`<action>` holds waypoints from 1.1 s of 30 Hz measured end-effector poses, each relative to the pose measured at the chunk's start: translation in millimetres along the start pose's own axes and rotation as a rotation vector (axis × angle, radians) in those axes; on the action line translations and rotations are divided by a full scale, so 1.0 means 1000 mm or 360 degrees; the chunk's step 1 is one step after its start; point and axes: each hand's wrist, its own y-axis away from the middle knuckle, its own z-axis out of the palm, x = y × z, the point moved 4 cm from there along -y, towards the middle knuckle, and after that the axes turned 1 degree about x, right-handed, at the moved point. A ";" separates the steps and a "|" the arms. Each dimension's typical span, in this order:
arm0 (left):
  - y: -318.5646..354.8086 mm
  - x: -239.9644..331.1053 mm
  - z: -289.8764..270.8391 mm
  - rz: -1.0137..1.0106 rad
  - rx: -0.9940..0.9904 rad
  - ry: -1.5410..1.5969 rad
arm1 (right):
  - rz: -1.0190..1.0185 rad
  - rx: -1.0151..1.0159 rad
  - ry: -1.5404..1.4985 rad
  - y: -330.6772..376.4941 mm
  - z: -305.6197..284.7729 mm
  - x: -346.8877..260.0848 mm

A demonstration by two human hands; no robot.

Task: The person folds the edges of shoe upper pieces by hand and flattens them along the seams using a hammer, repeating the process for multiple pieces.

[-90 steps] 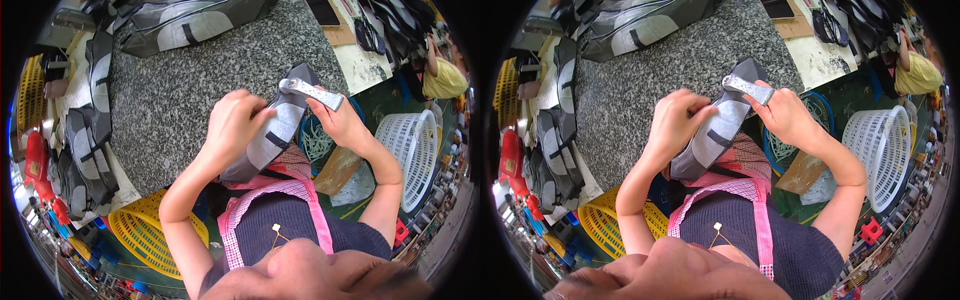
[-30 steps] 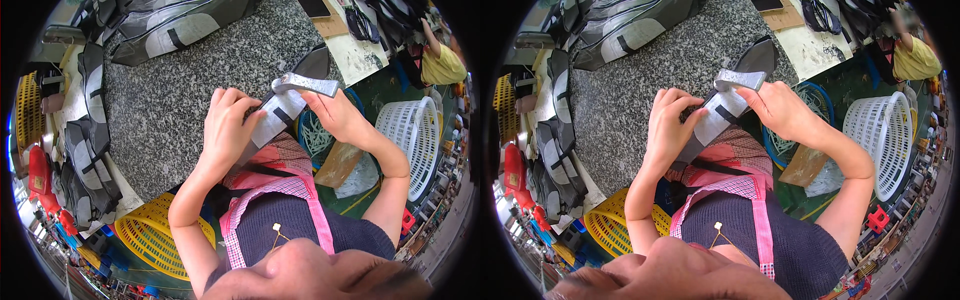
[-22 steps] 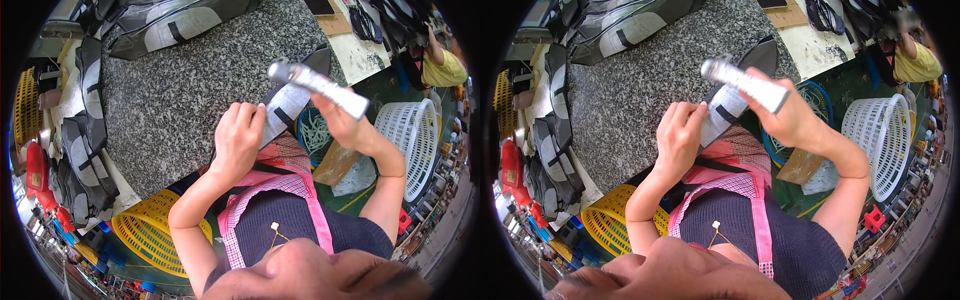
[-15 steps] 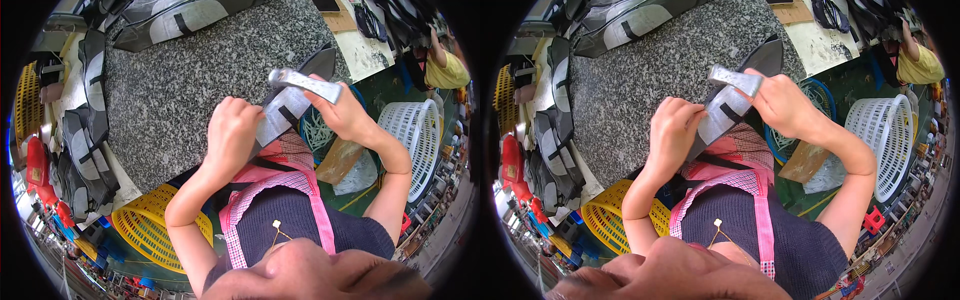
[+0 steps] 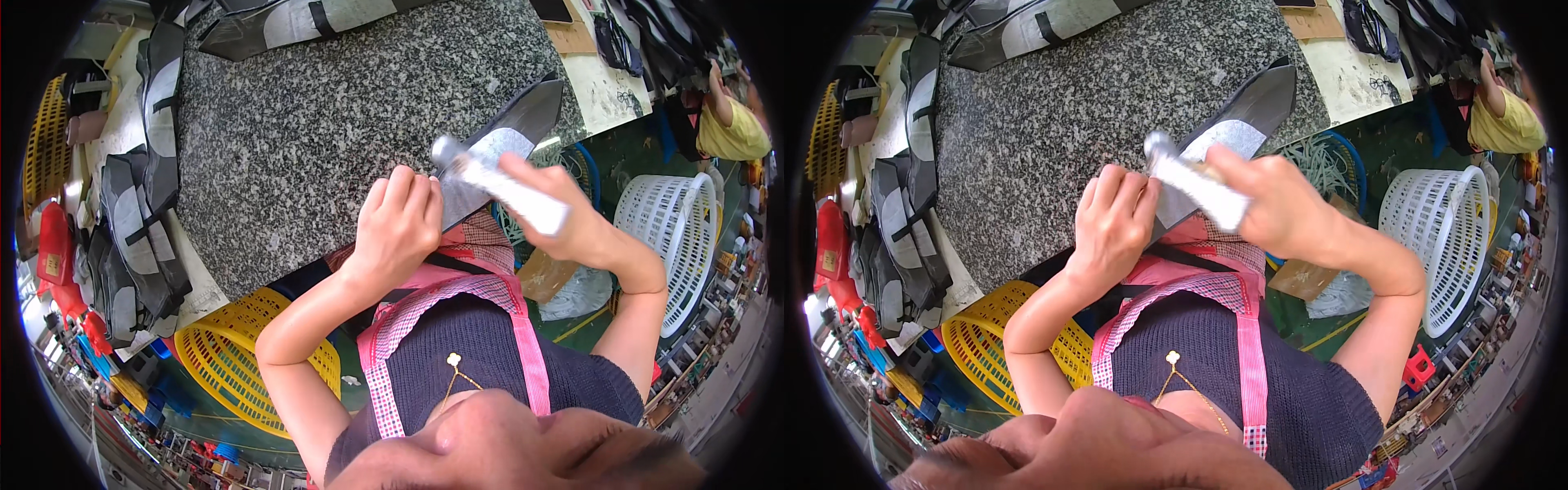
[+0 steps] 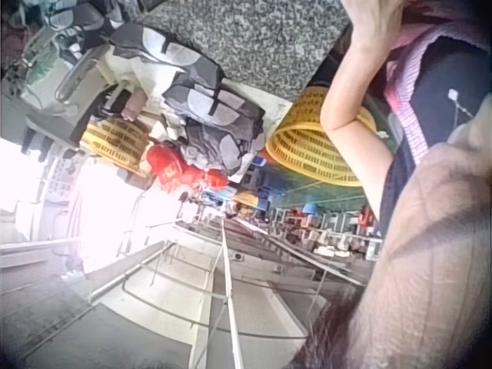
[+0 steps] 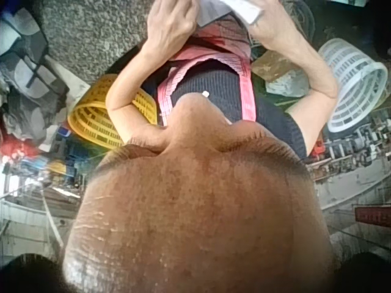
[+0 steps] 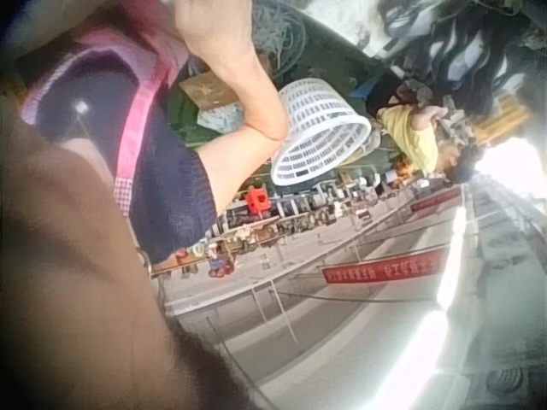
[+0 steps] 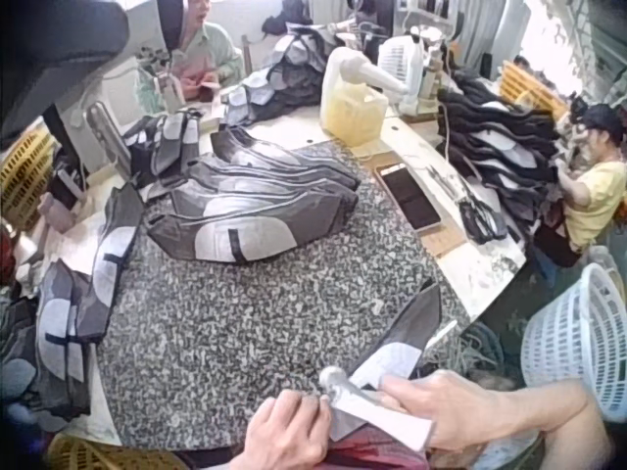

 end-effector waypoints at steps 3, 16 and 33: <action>0.002 -0.024 -0.002 -0.0387 -0.0165 0.0466 | 0.0103 -0.0277 0.0276 -0.004 0.010 0.004; 0.018 -0.034 -0.010 -0.0438 -0.0153 0.0634 | 0.0089 -0.0216 0.0143 -0.006 0.013 0.002; 0.008 -0.019 0.005 0.0056 0.0176 0.0160 | 0.0205 -0.0070 0.0349 0.006 -0.003 0.003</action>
